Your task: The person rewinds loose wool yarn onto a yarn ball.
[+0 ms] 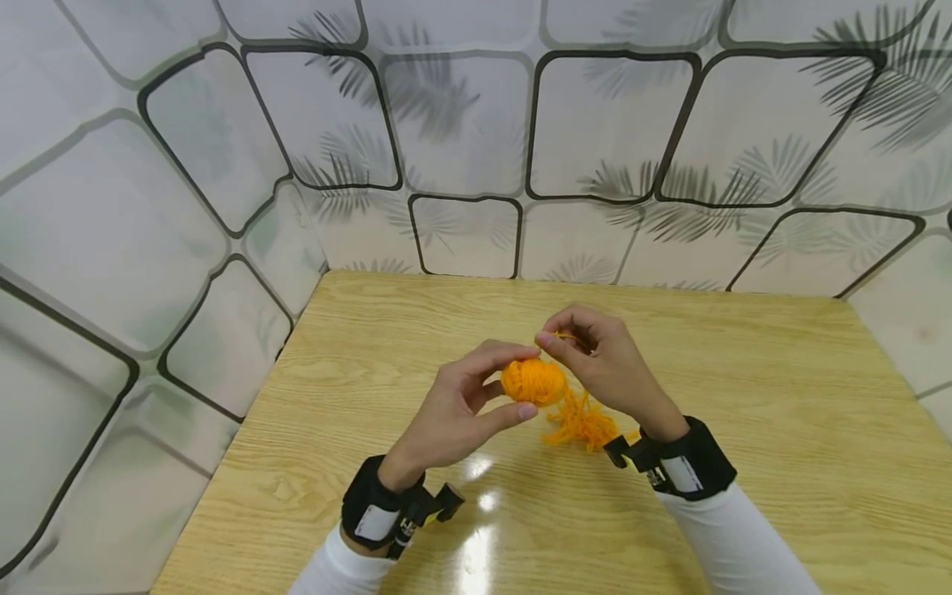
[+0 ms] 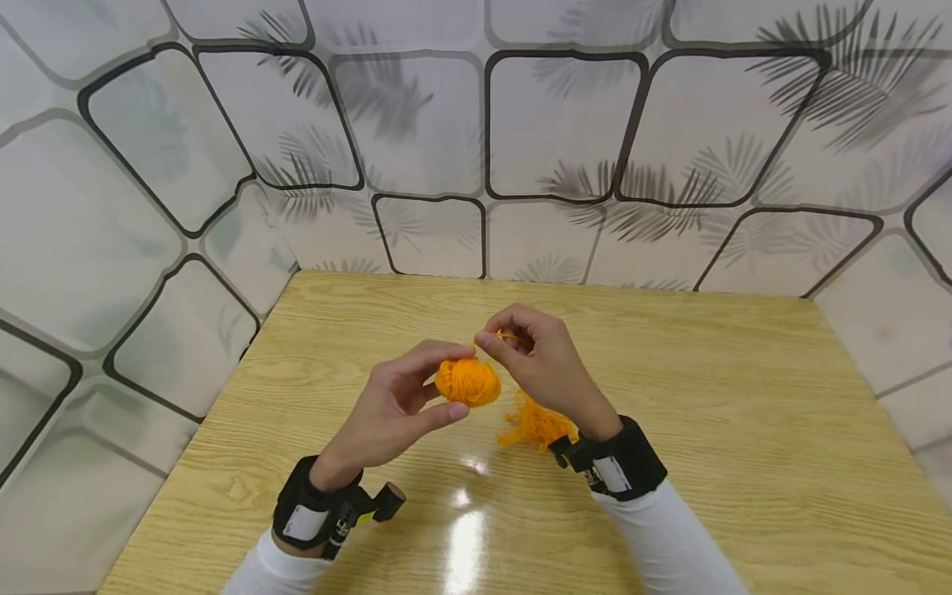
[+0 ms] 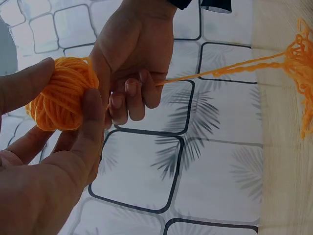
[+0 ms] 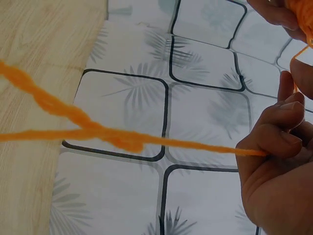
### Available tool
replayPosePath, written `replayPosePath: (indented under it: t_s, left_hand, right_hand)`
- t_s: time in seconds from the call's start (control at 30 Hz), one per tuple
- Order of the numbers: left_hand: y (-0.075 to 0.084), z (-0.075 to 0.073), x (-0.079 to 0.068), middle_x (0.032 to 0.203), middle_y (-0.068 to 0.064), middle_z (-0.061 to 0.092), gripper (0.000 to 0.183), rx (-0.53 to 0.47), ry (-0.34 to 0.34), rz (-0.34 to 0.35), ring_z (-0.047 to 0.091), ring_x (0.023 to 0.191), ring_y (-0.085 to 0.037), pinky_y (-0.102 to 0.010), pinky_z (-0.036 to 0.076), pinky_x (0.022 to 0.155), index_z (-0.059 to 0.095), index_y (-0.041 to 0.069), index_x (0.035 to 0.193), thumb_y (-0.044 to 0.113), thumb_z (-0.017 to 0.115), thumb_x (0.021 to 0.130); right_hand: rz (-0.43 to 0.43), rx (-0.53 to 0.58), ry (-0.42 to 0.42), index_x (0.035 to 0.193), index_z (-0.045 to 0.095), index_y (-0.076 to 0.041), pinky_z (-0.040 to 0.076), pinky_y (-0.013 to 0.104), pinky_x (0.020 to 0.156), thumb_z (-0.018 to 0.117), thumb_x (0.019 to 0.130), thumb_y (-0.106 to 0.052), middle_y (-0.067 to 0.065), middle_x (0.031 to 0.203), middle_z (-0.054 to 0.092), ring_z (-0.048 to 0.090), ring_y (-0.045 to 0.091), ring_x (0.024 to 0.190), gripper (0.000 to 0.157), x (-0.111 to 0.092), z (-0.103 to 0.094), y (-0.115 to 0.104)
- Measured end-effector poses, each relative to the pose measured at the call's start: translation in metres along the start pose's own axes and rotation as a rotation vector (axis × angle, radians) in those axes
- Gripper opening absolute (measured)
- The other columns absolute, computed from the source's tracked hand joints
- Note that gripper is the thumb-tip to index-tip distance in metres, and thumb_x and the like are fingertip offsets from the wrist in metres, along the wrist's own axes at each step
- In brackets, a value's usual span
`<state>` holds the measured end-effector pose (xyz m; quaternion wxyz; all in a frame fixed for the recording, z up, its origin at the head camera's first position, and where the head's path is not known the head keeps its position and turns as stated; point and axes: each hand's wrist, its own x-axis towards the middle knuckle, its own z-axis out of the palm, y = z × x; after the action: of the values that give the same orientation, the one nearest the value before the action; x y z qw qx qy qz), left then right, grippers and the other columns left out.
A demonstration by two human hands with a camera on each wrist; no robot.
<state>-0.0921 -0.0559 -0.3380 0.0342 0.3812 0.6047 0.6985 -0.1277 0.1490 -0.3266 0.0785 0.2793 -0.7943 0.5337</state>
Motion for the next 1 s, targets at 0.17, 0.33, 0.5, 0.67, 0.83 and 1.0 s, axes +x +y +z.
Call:
replayPosePath:
  t_s: [0.17, 0.33, 0.5, 0.67, 0.83, 1.0]
  left_hand:
    - [0.002, 0.0, 0.001, 0.124, -0.012, 0.044, 0.045, 0.0, 0.025, 0.011, 0.048, 0.112, -0.027, -0.044, 0.045, 0.089, 0.051, 0.002, 0.127, -0.001, 0.062, 0.083]
    - [0.005, -0.001, 0.004, 0.127, -0.012, 0.044, 0.044, 0.034, 0.054, 0.021, 0.048, 0.113, -0.028, -0.044, 0.045, 0.088, 0.052, 0.002, 0.126, -0.002, 0.061, 0.083]
    - [0.015, 0.001, 0.008, 0.124, -0.013, 0.049, 0.042, 0.112, 0.097, 0.019, 0.05, 0.11, -0.025, -0.042, 0.046, 0.087, 0.051, -0.001, 0.125, -0.002, 0.06, 0.084]
    - [0.023, 0.004, 0.013, 0.122, -0.014, 0.052, 0.039, 0.173, 0.151, 0.013, 0.05, 0.109, -0.023, -0.042, 0.046, 0.088, 0.051, -0.005, 0.123, -0.001, 0.059, 0.085]
    - [0.014, 0.002, 0.015, 0.122, -0.012, 0.051, 0.039, 0.152, 0.192, -0.003, 0.05, 0.111, -0.023, -0.042, 0.045, 0.09, 0.051, -0.001, 0.125, 0.001, 0.059, 0.086]
    - [-0.007, -0.004, 0.016, 0.121, -0.009, 0.051, 0.041, 0.125, 0.229, -0.025, 0.055, 0.107, -0.024, -0.039, 0.047, 0.086, 0.051, 0.008, 0.127, 0.009, 0.06, 0.087]
  right_hand:
    - [0.069, 0.068, -0.024, 0.096, 0.06, -0.013, 0.034, 0.029, 0.047, 0.055, 0.092, -0.018, 0.005, 0.085, 0.055, 0.038, 0.017, 0.054, 0.008, -0.004, 0.005, 0.014]
    - [0.105, 0.151, -0.053, 0.1, 0.059, -0.008, 0.045, 0.033, 0.057, 0.055, 0.092, -0.019, 0.008, 0.089, 0.057, 0.049, 0.02, 0.064, 0.014, -0.01, 0.011, 0.017]
    - [0.135, 0.167, -0.069, 0.102, 0.059, -0.008, 0.049, 0.038, 0.071, 0.053, 0.094, -0.021, 0.008, 0.094, 0.058, 0.054, 0.023, 0.076, 0.016, -0.016, 0.018, 0.023]
    - [0.144, 0.184, -0.074, 0.117, 0.057, -0.01, 0.048, 0.036, 0.082, 0.05, 0.095, -0.024, 0.007, 0.108, 0.059, 0.058, 0.024, 0.091, 0.027, -0.023, 0.025, 0.027]
    - [0.156, 0.152, -0.073, 0.127, 0.052, -0.015, 0.049, 0.032, 0.073, 0.048, 0.096, -0.025, 0.003, 0.107, 0.06, 0.056, 0.02, 0.082, 0.033, -0.029, 0.031, 0.027]
    - [0.131, 0.063, -0.056, 0.109, 0.057, -0.013, 0.038, 0.029, 0.051, 0.047, 0.097, -0.019, 0.004, 0.077, 0.052, 0.042, 0.017, 0.057, 0.017, -0.034, 0.037, 0.023]
